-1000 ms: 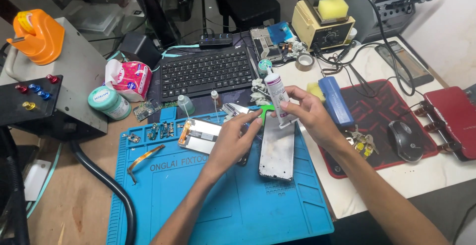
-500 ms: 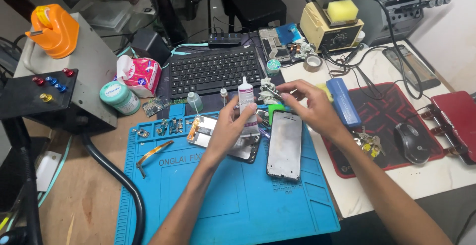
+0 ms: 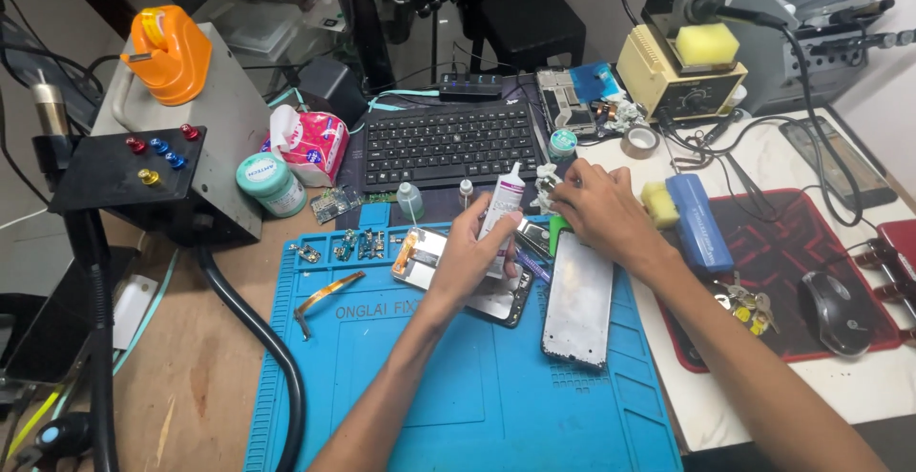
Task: The person applies a white adhesive from a tube onto the back surface of a disassembled smartphone screen. They squeeze the tube to spread the substance across the panel and then set the tube down on the workbench.
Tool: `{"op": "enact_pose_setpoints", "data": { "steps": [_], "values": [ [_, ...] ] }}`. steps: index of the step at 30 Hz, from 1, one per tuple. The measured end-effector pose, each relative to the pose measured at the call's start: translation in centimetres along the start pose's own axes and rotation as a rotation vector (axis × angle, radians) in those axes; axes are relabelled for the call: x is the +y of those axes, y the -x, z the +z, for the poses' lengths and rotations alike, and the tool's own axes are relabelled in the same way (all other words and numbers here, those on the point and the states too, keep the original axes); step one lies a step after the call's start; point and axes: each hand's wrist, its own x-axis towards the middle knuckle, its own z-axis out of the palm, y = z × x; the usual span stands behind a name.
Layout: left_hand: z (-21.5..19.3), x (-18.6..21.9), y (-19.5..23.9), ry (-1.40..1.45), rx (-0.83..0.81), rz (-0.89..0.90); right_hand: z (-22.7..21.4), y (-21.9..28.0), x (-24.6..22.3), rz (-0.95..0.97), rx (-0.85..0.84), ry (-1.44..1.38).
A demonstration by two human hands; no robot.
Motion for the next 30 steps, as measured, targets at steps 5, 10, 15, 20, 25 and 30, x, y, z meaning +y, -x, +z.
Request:
{"op": "enact_pose_setpoints", "data": {
  "steps": [5, 10, 15, 20, 25, 30],
  "values": [
    [0.2, 0.4, 0.1, -0.007, -0.029, 0.002, 0.8, 0.7, 0.3, 0.044, 0.159, -0.205],
    [0.2, 0.6, 0.1, -0.026, -0.028, -0.008, 0.9, 0.9, 0.9, 0.150, 0.229, -0.610],
    [0.2, 1.2, 0.3, -0.068, -0.034, -0.026, 0.8, 0.9, 1.0, 0.326, 0.287, -1.208],
    [0.1, 1.1, 0.3, -0.076, -0.033, -0.024, 0.5, 1.2, 1.1, 0.341, 0.306, -1.564],
    [0.0, 0.3, -0.1, -0.069, -0.035, -0.010, 0.2, 1.1, 1.1, 0.355, 0.230, -1.672],
    [0.0, -0.2, -0.2, -0.101, -0.052, -0.001, -0.6, 1.2, 0.4, 0.326, 0.134, -1.689]
  ]
}}
